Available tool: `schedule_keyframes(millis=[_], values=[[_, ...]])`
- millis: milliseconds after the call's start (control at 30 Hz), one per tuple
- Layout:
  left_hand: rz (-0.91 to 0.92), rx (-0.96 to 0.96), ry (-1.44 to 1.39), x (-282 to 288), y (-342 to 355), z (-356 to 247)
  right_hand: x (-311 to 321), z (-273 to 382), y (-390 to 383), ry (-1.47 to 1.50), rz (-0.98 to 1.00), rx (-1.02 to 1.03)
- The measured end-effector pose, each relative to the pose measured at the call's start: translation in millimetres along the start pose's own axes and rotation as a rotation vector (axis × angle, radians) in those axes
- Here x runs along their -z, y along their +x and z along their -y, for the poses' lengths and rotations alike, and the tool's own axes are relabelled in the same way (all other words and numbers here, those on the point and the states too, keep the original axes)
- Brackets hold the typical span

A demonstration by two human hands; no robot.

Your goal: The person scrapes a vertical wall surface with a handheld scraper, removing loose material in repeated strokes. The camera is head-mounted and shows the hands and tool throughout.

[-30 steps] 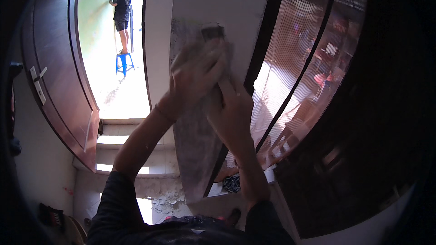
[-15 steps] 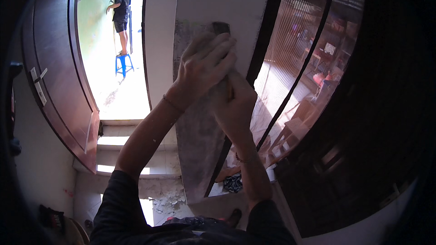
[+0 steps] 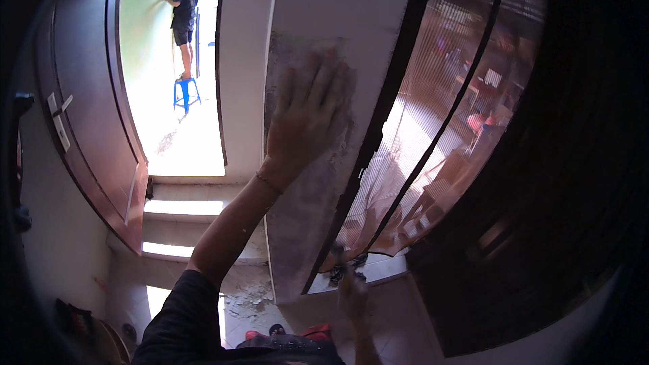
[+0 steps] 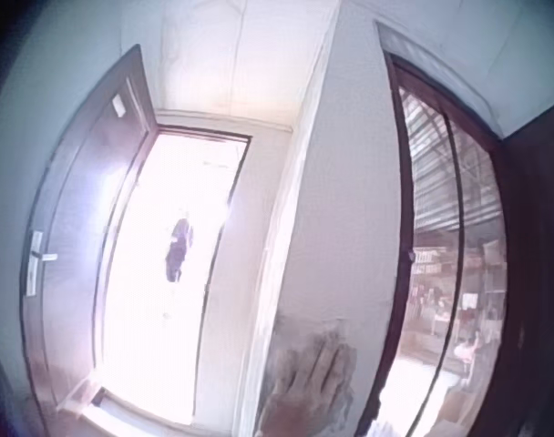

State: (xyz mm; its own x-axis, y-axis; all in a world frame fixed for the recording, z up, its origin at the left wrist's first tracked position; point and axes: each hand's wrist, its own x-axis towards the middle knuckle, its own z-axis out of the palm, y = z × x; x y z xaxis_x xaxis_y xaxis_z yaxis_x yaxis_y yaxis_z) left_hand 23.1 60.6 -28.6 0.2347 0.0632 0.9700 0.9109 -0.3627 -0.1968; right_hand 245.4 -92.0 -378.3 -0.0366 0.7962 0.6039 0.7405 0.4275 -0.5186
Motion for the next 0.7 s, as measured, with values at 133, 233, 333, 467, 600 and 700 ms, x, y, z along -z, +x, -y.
schedule_keyframes(millis=[133, 233, 333, 467, 600, 700], values=[[0.021, -0.042, 0.022, -8.3, -24.4, -12.5, -14.6, -59.7, -180.5, -0.196, 0.317, -0.322], [0.136, -0.073, 0.087, -20.9, -68.3, -35.5, -10.9, -89.7, -278.0, -0.439, 0.437, -0.491], [0.252, -0.052, 0.031, -36.2, -136.4, -66.4, -4.3, -106.4, -333.2, -0.415, 0.507, -0.659], [0.446, -0.058, -0.002, -31.7, -265.4, -116.1, -9.5, -108.2, -366.5, -0.322, 0.483, -0.829], [0.661, 0.053, -0.232, 3.9, -376.8, -147.0, -21.7, -100.0, -387.2, -0.216, 0.455, -0.941], [0.781, -0.111, -0.135, 14.1, -389.5, -142.1, -31.1, -90.4, -400.2, -0.172, 0.454, -0.988]])
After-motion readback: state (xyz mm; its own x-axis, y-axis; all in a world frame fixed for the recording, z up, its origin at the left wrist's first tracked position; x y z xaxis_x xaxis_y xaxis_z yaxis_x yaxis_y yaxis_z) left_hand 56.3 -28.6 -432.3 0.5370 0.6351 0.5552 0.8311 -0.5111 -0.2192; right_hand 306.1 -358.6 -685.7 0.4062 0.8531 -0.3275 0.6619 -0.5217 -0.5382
